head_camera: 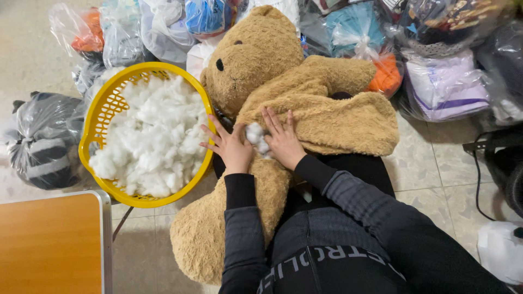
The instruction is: The person repeatedly takes handfuls of white stuffing from a yellow basket and inserts them into an opening in the torso of a large brown teddy bear. They push and distribute the stuffing inside the bear's body to fill it out.
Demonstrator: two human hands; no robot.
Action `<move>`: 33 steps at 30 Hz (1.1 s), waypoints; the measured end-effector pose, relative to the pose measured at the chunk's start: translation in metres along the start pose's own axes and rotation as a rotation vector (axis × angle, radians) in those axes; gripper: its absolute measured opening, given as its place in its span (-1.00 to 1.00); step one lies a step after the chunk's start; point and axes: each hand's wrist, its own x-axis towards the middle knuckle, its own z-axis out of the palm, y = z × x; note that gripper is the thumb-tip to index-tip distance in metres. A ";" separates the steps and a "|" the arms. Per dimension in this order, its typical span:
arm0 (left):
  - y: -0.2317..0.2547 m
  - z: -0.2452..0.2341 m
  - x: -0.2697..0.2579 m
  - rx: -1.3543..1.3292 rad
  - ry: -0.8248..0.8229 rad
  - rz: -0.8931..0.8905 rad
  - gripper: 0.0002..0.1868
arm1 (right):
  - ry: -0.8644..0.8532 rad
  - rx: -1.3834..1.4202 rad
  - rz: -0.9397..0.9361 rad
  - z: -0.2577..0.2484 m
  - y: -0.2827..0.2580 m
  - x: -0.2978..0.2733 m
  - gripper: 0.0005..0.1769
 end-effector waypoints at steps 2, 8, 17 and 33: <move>-0.004 0.000 0.000 -0.094 -0.024 0.063 -0.68 | 0.074 0.049 -0.008 0.005 0.002 -0.005 -0.68; 0.000 -0.007 -0.010 -0.331 -0.114 0.238 -0.79 | 0.187 0.161 -0.024 0.013 0.018 -0.040 -0.67; 0.034 -0.030 -0.022 -0.519 -0.022 0.509 -0.92 | 0.088 0.216 0.046 -0.010 0.027 -0.078 -0.78; 0.037 -0.026 -0.024 -0.501 0.144 0.450 -0.94 | 0.282 0.411 0.048 -0.061 0.045 -0.095 -0.80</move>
